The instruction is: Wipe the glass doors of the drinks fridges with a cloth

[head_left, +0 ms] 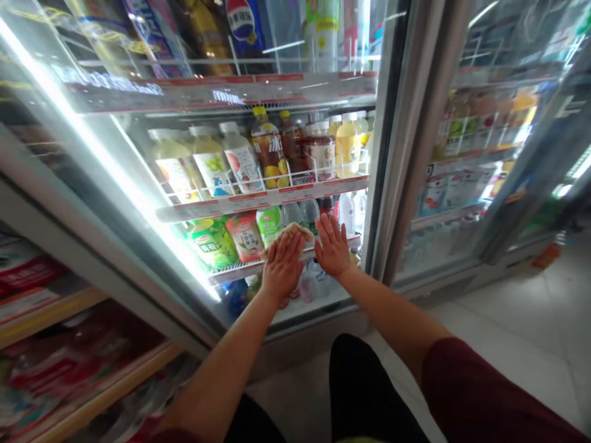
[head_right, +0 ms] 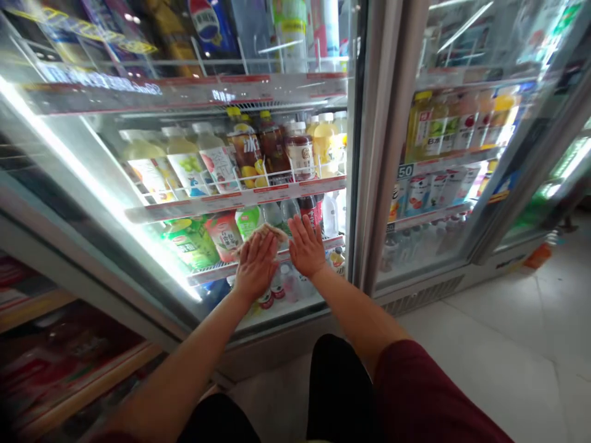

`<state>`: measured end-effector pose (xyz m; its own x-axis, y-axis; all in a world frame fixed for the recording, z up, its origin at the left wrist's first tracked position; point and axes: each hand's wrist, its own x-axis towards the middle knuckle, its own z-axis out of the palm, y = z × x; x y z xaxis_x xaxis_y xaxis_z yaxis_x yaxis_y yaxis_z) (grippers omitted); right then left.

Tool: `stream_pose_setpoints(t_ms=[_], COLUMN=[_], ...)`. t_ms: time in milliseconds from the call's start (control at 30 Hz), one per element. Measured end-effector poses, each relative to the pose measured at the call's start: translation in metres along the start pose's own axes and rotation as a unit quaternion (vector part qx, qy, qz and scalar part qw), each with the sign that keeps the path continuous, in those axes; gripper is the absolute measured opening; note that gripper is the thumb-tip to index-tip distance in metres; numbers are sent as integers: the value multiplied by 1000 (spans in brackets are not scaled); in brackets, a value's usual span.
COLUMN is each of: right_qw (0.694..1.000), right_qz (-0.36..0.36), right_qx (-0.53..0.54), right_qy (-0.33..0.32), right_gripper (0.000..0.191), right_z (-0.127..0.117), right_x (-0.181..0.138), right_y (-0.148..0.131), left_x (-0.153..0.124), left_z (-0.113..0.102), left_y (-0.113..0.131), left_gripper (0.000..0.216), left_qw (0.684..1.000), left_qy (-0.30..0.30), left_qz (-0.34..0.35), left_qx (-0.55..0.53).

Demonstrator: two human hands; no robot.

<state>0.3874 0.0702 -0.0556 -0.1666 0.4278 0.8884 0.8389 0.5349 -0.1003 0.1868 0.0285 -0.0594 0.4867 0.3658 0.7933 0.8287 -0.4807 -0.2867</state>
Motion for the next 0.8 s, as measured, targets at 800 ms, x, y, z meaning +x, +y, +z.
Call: stream_pose_setpoints(t_ms=[800], right_qw=[992], right_qz=[-8], right_qx=[53], right_qy=[116], right_gripper=[39], right_z=[-1], right_x=[-47], right_y=[12], left_x=[-72], left_z=[-73], left_y=[-99], left_gripper=[47], left_qw=[978], left_qy=[61], left_qz=[-180], left_qx=[83])
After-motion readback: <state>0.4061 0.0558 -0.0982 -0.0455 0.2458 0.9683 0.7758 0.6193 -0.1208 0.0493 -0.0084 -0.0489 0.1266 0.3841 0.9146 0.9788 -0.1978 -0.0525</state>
